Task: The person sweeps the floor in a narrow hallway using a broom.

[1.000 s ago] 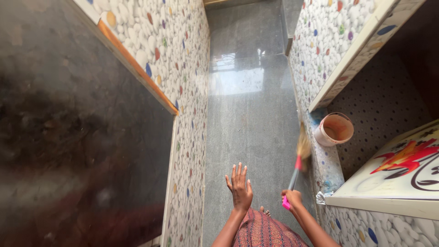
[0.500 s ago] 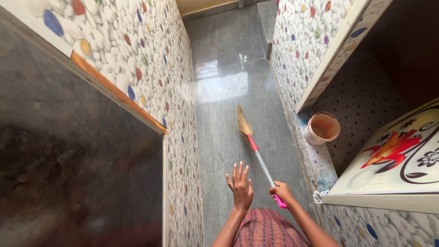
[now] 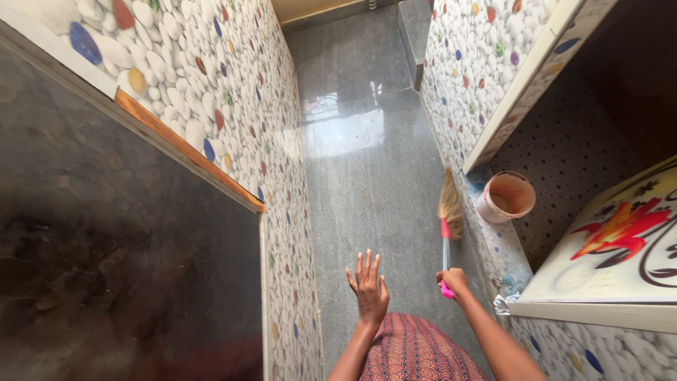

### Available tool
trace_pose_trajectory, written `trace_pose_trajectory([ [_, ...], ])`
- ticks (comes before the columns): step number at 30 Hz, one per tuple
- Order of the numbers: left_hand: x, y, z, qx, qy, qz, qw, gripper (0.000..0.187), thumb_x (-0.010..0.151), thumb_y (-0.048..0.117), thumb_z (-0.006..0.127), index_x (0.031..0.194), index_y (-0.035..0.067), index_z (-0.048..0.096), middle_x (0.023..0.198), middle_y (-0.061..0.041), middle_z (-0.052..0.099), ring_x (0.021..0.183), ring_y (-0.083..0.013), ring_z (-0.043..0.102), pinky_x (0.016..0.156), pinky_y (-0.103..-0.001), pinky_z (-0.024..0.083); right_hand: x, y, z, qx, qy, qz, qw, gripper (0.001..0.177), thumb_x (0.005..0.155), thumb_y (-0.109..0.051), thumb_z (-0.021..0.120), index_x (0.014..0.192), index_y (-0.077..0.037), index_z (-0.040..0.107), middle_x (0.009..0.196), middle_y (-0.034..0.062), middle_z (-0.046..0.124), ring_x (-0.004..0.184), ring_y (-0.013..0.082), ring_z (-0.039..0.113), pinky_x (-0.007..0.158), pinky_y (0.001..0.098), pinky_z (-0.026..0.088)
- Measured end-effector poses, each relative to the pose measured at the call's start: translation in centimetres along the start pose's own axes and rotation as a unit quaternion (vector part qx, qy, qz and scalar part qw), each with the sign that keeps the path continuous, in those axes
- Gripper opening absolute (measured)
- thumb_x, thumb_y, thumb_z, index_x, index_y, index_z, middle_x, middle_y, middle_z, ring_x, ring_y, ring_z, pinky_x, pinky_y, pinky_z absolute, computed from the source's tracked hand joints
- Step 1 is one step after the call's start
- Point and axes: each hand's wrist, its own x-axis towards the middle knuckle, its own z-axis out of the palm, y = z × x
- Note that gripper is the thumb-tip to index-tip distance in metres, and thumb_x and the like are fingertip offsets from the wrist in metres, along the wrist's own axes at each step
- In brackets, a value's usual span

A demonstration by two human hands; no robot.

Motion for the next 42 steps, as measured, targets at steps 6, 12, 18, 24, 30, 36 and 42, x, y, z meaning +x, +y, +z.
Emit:
trace_pose_trajectory([
  [6, 1.1, -0.9, 0.3, 0.005, -0.004, 0.010, 1.000, 0.058, 0.094, 0.007, 0.059, 0.150, 0.016, 0.047, 0.164, -0.002, 0.035, 0.155, -0.0218, 0.018, 0.124, -0.059, -0.003, -1.9, -1.5, 1.6, -0.097, -0.038, -0.076, 0.992, 0.022, 0.063, -0.012, 0.078, 0.079, 0.003, 0.075, 0.065, 0.0129, 0.074, 0.054, 0.0192, 0.071, 0.053, 0.0326, 0.055],
  [12, 1.7, -1.4, 0.2, 0.005, -0.011, 0.011, 1.000, 0.060, 0.092, 0.006, 0.059, 0.150, 0.017, 0.047, 0.164, -0.001, 0.035, 0.154, -0.0222, 0.019, 0.124, -0.059, -0.003, -6.0, -2.9, 2.8, 0.082, -0.056, -0.066, 0.993, 0.044, 0.070, 0.001, 0.073, 0.113, -0.006, 0.064, 0.076, 0.0187, 0.074, 0.051, 0.0222, 0.066, 0.043, 0.0336, 0.052],
  [18, 1.2, -2.3, -0.4, 0.008, 0.024, -0.006, 1.000, 0.060, 0.092, 0.007, 0.061, 0.149, 0.015, 0.048, 0.164, -0.003, 0.035, 0.155, -0.0231, 0.020, 0.124, -0.059, -0.003, -7.4, -3.9, 8.5, 0.398, -0.240, 0.125, 0.877, 0.010, 0.081, 0.006, 0.059, 0.085, 0.005, 0.051, 0.065, 0.0092, 0.053, 0.048, 0.0141, 0.050, 0.039, 0.0252, 0.044],
  [24, 0.8, -4.1, -2.3, 0.024, 0.066, -0.060, 0.996, 0.057, 0.092, 0.010, 0.062, 0.147, 0.017, 0.050, 0.163, -0.003, 0.037, 0.154, -0.0230, 0.020, 0.124, -0.059, -0.003, -8.0, -4.2, 9.3, 0.482, -0.333, 0.307, 0.750, 0.012, 0.085, 0.006, 0.052, 0.086, 0.001, 0.041, 0.069, 0.0095, 0.052, 0.053, 0.0150, 0.052, 0.045, 0.0253, 0.048],
  [30, 0.2, -4.5, -4.1, 0.025, 0.080, -0.081, 0.993, 0.060, 0.090, 0.010, 0.062, 0.148, 0.016, 0.048, 0.163, -0.003, 0.035, 0.154, -0.0241, 0.020, 0.123, -0.059, -0.002, -6.6, -6.0, 13.2, 0.399, -0.454, 0.290, 0.742, 0.006, 0.080, 0.003, 0.052, 0.083, 0.002, 0.047, 0.067, 0.0106, 0.054, 0.048, 0.0167, 0.054, 0.042, 0.0280, 0.053],
  [36, -1.1, -4.0, -3.9, 0.025, 0.094, -0.082, 0.992, 0.063, 0.090, 0.010, 0.062, 0.151, 0.015, 0.045, 0.164, -0.004, 0.035, 0.154, -0.0251, 0.021, 0.123, -0.060, -0.001, -2.4, -7.1, 13.8, 0.368, -0.415, 0.192, 0.810, 0.006, 0.083, 0.006, 0.056, 0.082, 0.002, 0.052, 0.065, 0.0078, 0.055, 0.046, 0.0119, 0.052, 0.037, 0.0239, 0.048],
  [42, -2.3, -4.3, -3.4, 0.027, 0.093, -0.098, 0.990, 0.062, 0.091, 0.010, 0.062, 0.150, 0.015, 0.046, 0.164, -0.003, 0.035, 0.154, -0.0247, 0.021, 0.123, -0.060, -0.001, -7.0, -4.7, 11.4, 0.404, -0.334, 0.200, 0.828, 0.008, 0.087, 0.005, 0.059, 0.082, 0.002, 0.054, 0.063, 0.0063, 0.055, 0.047, 0.0117, 0.052, 0.042, 0.0215, 0.049],
])
